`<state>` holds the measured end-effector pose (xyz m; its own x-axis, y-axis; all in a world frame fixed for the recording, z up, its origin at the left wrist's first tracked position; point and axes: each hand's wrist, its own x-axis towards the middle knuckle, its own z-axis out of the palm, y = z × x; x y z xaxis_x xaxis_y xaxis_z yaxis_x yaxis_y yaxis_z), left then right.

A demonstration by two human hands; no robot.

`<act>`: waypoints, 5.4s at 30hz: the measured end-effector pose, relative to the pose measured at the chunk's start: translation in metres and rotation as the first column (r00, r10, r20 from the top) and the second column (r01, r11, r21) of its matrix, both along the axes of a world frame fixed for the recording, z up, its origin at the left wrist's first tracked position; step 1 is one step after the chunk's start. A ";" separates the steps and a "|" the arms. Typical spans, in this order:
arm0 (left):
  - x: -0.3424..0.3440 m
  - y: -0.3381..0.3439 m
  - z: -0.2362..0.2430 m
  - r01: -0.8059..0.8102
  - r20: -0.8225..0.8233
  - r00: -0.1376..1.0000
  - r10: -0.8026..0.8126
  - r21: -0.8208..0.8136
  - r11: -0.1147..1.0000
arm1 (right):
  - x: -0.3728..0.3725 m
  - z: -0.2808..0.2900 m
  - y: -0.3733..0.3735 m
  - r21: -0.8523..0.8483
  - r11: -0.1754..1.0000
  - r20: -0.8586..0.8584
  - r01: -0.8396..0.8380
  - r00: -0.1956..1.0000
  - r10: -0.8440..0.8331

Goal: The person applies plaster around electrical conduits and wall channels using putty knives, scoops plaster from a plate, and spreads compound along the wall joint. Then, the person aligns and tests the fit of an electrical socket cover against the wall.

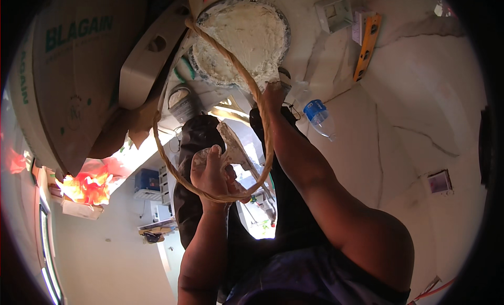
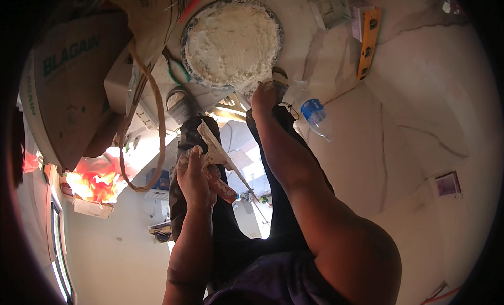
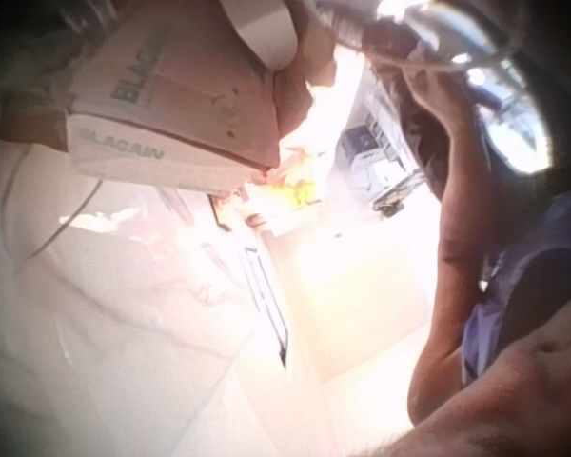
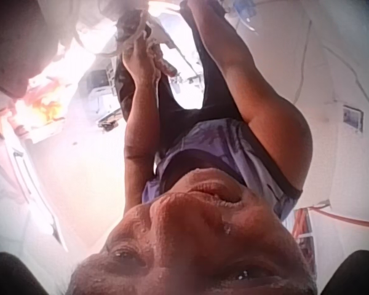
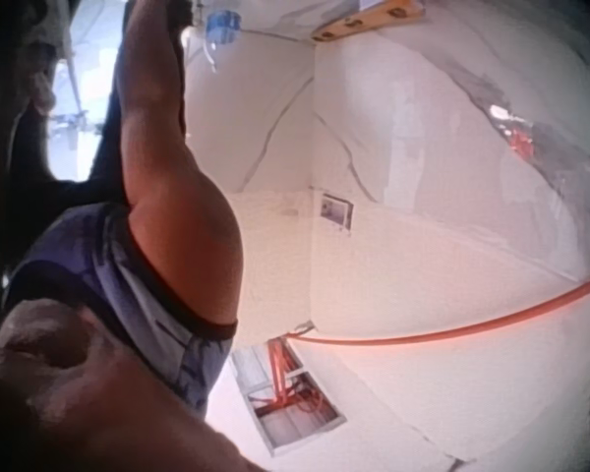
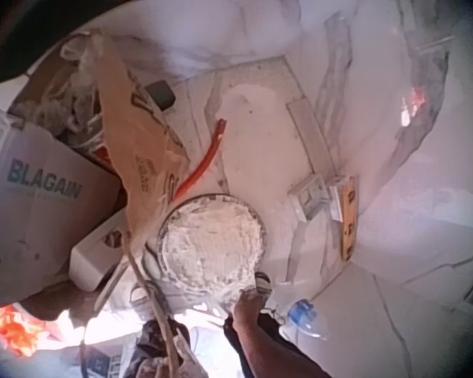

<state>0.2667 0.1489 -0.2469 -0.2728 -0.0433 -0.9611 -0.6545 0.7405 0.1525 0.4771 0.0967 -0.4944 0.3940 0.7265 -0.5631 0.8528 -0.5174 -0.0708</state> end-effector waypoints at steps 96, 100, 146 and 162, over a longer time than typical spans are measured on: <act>0.005 0.004 0.012 -0.039 0.074 0.997 0.029 0.138 0.990 | -0.065 0.006 0.198 0.281 0.033 0.039 -0.959 0.046 0.998; 0.007 0.000 0.007 -0.035 0.062 0.998 0.028 0.117 0.993 | -0.057 0.006 0.177 0.312 0.136 0.036 -0.940 0.154 0.987; 0.013 0.001 0.010 -0.011 0.120 0.993 -0.004 0.123 0.992 | -0.037 -0.006 0.161 0.209 0.606 -0.113 -0.768 0.596 0.795; 0.014 0.000 0.007 0.031 0.087 0.995 -0.043 0.134 0.990 | -0.077 0.006 0.164 0.117 0.608 -0.057 -0.786 0.605 0.794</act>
